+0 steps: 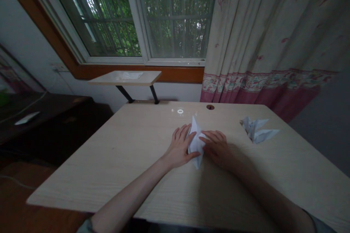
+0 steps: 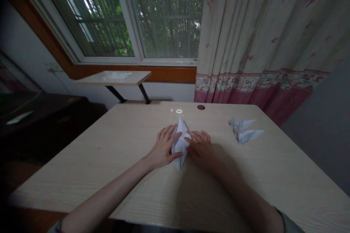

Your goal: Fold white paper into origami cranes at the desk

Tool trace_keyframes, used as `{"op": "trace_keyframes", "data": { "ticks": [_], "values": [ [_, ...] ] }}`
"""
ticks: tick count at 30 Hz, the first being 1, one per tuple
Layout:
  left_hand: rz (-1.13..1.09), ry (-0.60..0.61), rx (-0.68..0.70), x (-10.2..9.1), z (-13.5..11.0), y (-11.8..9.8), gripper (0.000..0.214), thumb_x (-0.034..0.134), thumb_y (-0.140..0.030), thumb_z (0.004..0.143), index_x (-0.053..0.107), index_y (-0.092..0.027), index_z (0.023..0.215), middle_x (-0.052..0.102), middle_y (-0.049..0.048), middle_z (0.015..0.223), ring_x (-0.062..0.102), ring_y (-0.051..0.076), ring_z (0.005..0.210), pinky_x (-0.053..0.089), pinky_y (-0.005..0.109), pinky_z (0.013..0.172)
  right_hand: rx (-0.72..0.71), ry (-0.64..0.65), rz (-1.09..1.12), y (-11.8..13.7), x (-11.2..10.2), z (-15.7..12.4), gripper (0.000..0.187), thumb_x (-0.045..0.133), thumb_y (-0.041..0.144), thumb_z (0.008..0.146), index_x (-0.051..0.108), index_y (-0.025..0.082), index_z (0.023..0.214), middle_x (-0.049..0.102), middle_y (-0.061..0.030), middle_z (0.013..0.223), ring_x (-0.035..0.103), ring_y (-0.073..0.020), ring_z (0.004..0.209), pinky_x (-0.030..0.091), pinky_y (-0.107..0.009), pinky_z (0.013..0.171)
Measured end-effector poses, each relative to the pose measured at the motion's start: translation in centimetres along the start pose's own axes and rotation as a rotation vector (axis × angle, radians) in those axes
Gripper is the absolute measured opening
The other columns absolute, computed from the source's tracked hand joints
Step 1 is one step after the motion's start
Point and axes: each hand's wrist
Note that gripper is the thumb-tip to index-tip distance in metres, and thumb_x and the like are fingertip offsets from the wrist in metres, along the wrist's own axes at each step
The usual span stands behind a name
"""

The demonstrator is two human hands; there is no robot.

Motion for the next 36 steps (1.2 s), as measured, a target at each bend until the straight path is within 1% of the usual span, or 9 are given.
{"op": "trace_keyframes", "data": {
  "ticks": [6,11,17,19,22,24,26,29,36],
  "values": [
    [-0.025,-0.006,0.002,-0.1,0.1,0.1,0.075,0.067,-0.058,0.087,0.042,-0.019,0.147,0.031,0.0192,0.16,0.025,0.039,0.147,0.021,0.061,0.118,0.014,0.03,-0.023,0.0,0.3,-0.2,0.041,0.05,0.021,0.097,0.057,0.033,0.136,0.053,-0.0086,0.148,0.046,-0.0298,0.136,0.035,-0.059,0.11],
    [-0.052,-0.048,0.016,0.0,0.0,0.2,0.072,0.064,-0.057,0.089,0.04,-0.022,0.148,0.03,0.0185,0.16,0.025,0.039,0.147,0.022,0.061,0.117,0.025,0.057,-0.015,-0.2,0.2,-0.1,0.041,0.047,0.023,0.098,0.058,0.034,0.137,0.052,-0.0096,0.149,0.048,-0.029,0.135,0.033,-0.062,0.11],
    [-0.036,-0.184,0.044,-0.8,0.1,0.2,0.069,0.064,-0.052,0.091,0.039,-0.02,0.146,0.032,0.0185,0.157,0.027,0.036,0.146,0.025,0.057,0.117,0.012,0.044,-0.002,-0.2,0.1,-0.2,0.04,0.046,0.023,0.099,0.056,0.031,0.138,0.05,-0.012,0.151,0.048,-0.0278,0.136,0.034,-0.061,0.11],
    [-0.03,-0.241,0.039,-1.2,0.2,0.2,0.057,0.061,-0.045,0.094,0.043,-0.019,0.141,0.036,0.0173,0.154,0.029,0.034,0.144,0.026,0.055,0.117,0.008,0.038,-0.005,-0.2,0.1,-0.2,0.04,0.046,0.023,0.1,0.056,0.031,0.137,0.05,-0.0119,0.15,0.049,-0.0274,0.135,0.033,-0.061,0.111],
    [-0.029,-0.326,-0.004,-1.6,0.3,0.2,0.031,0.049,-0.022,0.098,0.05,-0.019,0.128,0.044,0.0146,0.146,0.036,0.03,0.139,0.031,0.052,0.115,0.005,0.034,-0.006,-0.2,0.1,-0.2,0.039,0.046,0.022,0.1,0.056,0.029,0.136,0.05,-0.0128,0.15,0.05,-0.0279,0.134,0.033,-0.061,0.111],
    [-0.022,-0.382,-0.054,-1.7,0.3,0.3,0.027,0.046,-0.01,0.092,0.054,-0.019,0.117,0.048,0.013,0.141,0.04,0.028,0.135,0.034,0.05,0.113,0.004,0.034,-0.002,-0.1,0.1,-0.3,0.039,0.046,0.021,0.1,0.056,0.028,0.136,0.05,-0.0132,0.151,0.051,-0.0283,0.134,0.033,-0.062,0.111],
    [-0.006,-0.413,-0.095,-1.7,0.4,0.4,0.027,0.048,-0.006,0.085,0.056,-0.019,0.107,0.05,0.0122,0.138,0.041,0.029,0.132,0.036,0.051,0.111,0.002,0.026,0.001,-0.1,0.1,-0.3,0.038,0.046,0.022,0.1,0.055,0.028,0.136,0.05,-0.013,0.15,0.051,-0.0283,0.134,0.034,-0.062,0.11],
    [0.009,-0.39,-0.113,-1.6,0.4,0.5,0.024,0.053,-0.007,0.081,0.059,-0.019,0.101,0.05,0.0117,0.137,0.041,0.031,0.131,0.036,0.052,0.111,0.002,0.02,-0.004,0.0,0.0,-0.2,0.038,0.047,0.022,0.099,0.056,0.028,0.136,0.05,-0.0127,0.15,0.051,-0.0282,0.134,0.036,-0.061,0.11],
    [-0.01,-0.257,-0.096,-1.3,0.2,0.6,0.013,0.056,-0.02,0.092,0.062,-0.021,0.104,0.045,0.011,0.143,0.037,0.032,0.136,0.033,0.054,0.112,-0.018,0.015,0.016,-0.2,-0.1,-0.2,0.037,0.046,0.023,0.1,0.056,0.026,0.135,0.051,-0.0134,0.15,0.049,-0.0269,0.135,0.037,-0.057,0.111]
  ]
}}
Point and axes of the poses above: each hand's wrist, its own z-axis towards the middle knuckle, its own x-axis out of the palm, y = z × x
